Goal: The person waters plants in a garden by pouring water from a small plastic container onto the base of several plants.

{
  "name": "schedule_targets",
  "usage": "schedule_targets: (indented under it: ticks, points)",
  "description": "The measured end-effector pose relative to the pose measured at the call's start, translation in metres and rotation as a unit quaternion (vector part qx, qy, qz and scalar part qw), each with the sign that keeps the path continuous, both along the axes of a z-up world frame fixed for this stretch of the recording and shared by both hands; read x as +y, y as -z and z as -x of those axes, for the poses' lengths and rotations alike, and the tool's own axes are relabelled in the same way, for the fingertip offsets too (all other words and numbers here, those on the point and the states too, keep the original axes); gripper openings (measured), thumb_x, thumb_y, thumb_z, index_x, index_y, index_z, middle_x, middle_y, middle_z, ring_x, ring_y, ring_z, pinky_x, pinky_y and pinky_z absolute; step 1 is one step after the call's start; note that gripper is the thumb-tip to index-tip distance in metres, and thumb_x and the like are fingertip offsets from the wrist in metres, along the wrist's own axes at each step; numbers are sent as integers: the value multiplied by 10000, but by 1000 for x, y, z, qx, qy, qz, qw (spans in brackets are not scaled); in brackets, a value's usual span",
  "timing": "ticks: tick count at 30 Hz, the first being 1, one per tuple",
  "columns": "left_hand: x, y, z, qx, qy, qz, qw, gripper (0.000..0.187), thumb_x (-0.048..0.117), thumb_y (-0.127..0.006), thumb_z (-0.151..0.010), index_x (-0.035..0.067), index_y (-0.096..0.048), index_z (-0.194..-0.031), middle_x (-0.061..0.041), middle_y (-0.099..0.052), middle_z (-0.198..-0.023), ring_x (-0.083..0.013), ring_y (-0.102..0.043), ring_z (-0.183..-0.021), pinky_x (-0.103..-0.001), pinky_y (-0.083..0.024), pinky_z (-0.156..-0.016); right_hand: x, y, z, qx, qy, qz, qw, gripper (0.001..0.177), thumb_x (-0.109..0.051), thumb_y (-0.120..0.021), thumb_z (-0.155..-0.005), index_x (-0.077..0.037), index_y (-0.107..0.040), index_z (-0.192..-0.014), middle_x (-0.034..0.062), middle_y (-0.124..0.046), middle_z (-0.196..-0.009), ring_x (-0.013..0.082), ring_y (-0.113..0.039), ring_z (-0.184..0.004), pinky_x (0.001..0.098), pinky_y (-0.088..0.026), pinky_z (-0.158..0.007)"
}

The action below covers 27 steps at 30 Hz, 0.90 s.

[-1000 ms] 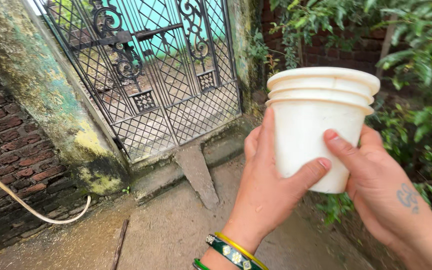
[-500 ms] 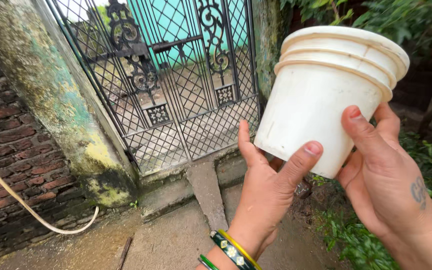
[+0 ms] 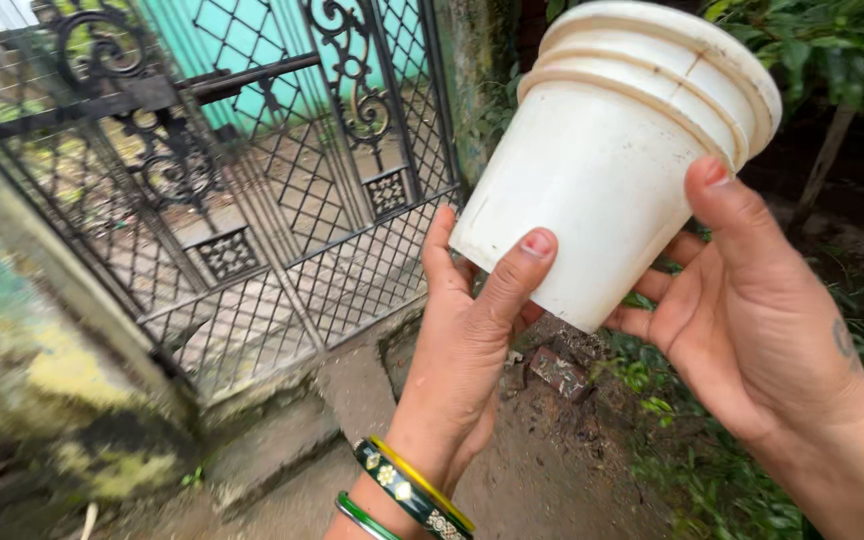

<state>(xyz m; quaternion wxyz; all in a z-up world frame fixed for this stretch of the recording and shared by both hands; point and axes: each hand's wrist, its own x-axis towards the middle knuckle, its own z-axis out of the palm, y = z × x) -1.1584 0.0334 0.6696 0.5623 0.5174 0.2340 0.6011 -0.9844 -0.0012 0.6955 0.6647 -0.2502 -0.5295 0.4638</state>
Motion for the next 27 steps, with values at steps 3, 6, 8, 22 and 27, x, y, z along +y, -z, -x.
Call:
schedule_targets:
  ticks: [3,6,8,22,27]
  points:
    - [62,-4,32,11,27,-9,1000,1374,603,-833,-747,109,74,-1653,-253,-319,-1571,-383,-459,-1405,-528,-419,-1085,52,-7,30,-11,36,-12,999,996,-607,-653,-929,-76,-162,-1614,281,-399,-1451,449,-485,-1345,691,-479,-969]
    - [125,-7,61,20,49,-7,999,1352,583,-811,-774,129,111,-1653,-262,-299,-1599,-396,-396,-1415,-534,-373,-1115,109,-15,57,-12,64,-29,997,983,-599,-665,-927,-74,-172,-1595,266,-420,-1464,446,-515,-1350,704,-487,-956]
    - [166,-4,76,18,69,-1,997,1332,575,-797,-791,133,118,-1652,-258,-276,-1599,-395,-351,-1443,-531,-306,-1137,146,-18,67,-53,89,-78,992,991,-602,-673,-929,-14,-205,-1574,252,-434,-1484,423,-541,-1376,678,-485,-963]
    - [403,41,39,16,107,50,993,1473,605,-793,-778,120,341,-1584,-287,-275,-1537,-410,-309,-1442,-542,-227,-1163,385,8,36,-89,86,-43,991,1010,-584,-733,-894,-20,-226,-1560,269,-452,-1466,430,-589,-1317,630,-521,-941]
    - [475,31,17,-16,90,54,994,1502,580,-835,-752,99,342,-1551,-293,-318,-1510,-415,-335,-1422,-559,-264,-1156,457,3,18,-93,90,-34,991,990,-587,-710,-915,-47,-190,-1562,231,-416,-1494,382,-574,-1342,614,-541,-941]
